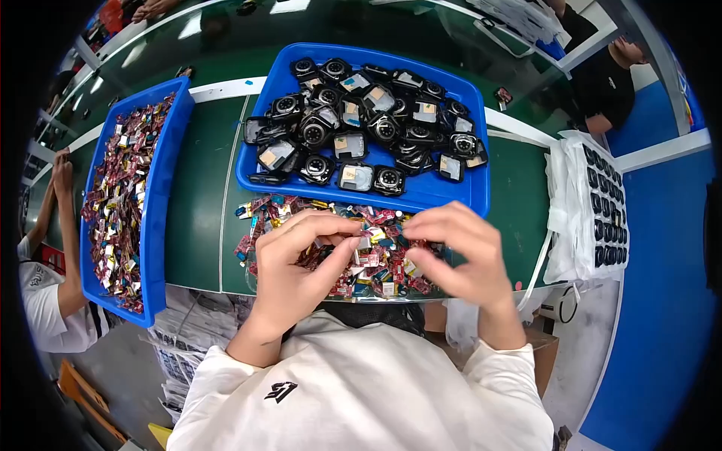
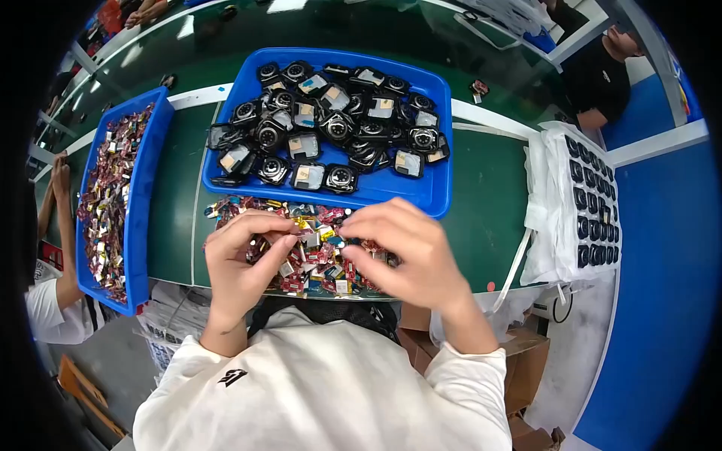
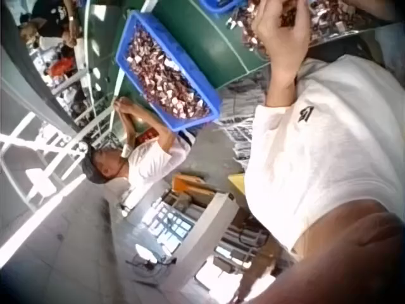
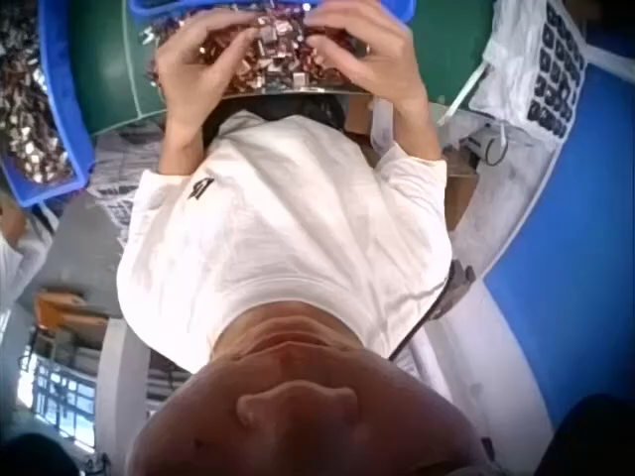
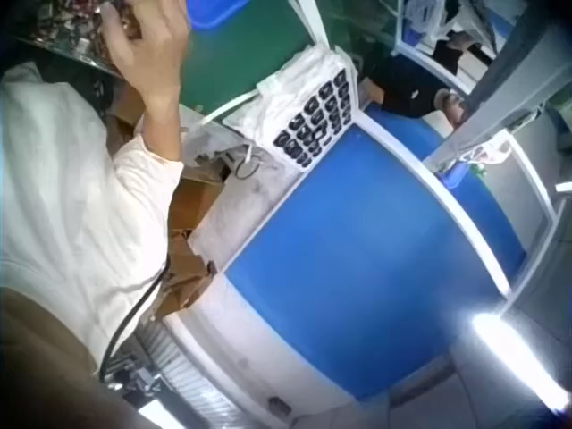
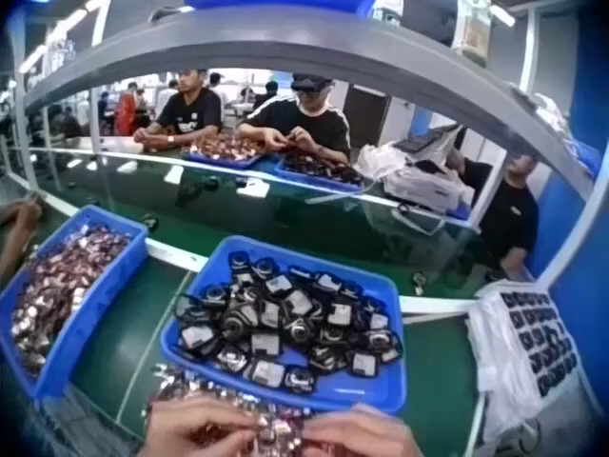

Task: Assembling small electronic camera modules and inspecting components at a factory assembly line.

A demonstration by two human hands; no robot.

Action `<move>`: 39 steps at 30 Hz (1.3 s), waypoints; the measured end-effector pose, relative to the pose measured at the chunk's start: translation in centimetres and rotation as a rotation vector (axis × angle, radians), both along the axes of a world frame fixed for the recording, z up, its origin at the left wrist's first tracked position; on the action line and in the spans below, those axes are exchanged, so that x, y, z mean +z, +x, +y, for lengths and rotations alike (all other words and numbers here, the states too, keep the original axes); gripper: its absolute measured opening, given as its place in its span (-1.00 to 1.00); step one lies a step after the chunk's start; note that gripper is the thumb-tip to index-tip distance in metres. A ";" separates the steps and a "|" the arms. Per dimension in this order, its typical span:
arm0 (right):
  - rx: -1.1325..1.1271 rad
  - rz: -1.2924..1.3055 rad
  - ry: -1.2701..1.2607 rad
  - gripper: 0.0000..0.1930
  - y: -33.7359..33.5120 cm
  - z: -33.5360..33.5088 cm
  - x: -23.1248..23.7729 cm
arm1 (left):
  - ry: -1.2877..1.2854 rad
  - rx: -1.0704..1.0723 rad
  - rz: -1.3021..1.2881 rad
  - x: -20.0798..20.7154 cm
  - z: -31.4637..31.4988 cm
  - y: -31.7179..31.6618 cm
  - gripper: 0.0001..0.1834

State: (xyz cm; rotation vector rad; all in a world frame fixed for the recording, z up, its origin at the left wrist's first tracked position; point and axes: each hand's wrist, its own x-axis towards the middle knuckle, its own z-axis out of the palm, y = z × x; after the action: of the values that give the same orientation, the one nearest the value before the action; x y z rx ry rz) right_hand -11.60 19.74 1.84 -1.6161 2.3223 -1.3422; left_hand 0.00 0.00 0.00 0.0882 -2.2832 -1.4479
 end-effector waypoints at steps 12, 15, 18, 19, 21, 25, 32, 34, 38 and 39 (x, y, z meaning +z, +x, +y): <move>-0.138 -0.236 -0.246 -0.85 3.6 -3.9 -1.6 | 0.385 -0.213 0.031 0.2 -0.7 0.9 -0.84; -0.131 -0.232 -0.281 -0.85 3.3 -3.2 -2.1 | 0.280 -0.188 0.020 0.4 -0.5 0.7 -0.85; -0.157 -0.192 -0.307 -0.85 3.4 -3.3 -2.1 | 0.191 -0.158 0.005 0.4 -0.3 0.5 -0.90; -0.160 -0.189 -0.309 -0.85 3.6 -3.3 -2.2 | 0.146 -0.140 -0.010 0.4 -0.1 0.4 -0.92; -0.184 -0.314 -0.278 -0.86 4.1 -3.0 -2.4 | 0.162 -0.125 -0.003 0.2 0.1 0.4 -0.93; -0.127 -0.357 -0.208 -0.84 4.3 -2.4 -1.8 | 0.094 -0.170 0.076 0.4 -0.2 0.2 -0.89; -0.046 -0.564 -0.333 -0.78 3.7 -2.1 -3.1 | 0.109 -0.234 0.079 0.2 0.0 0.3 -0.86; -0.050 -0.586 -0.348 -0.78 3.8 -2.3 -3.1 | 0.389 -0.147 -0.066 0.4 0.5 0.8 -0.86; -0.109 -0.548 -0.346 -0.79 3.7 -2.4 -2.8 | 0.383 -0.142 -0.015 0.0 0.1 1.0 -0.85; -0.130 -0.509 -0.352 -0.80 3.7 -2.3 -2.8 | 0.385 -0.146 -0.015 0.3 0.1 0.8 -0.85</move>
State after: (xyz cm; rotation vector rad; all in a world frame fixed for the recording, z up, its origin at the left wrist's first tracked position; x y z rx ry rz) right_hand -7.94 17.43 -0.94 -1.0105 1.9883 -1.9972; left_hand 0.85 0.08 0.27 0.0474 -2.0280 -1.9536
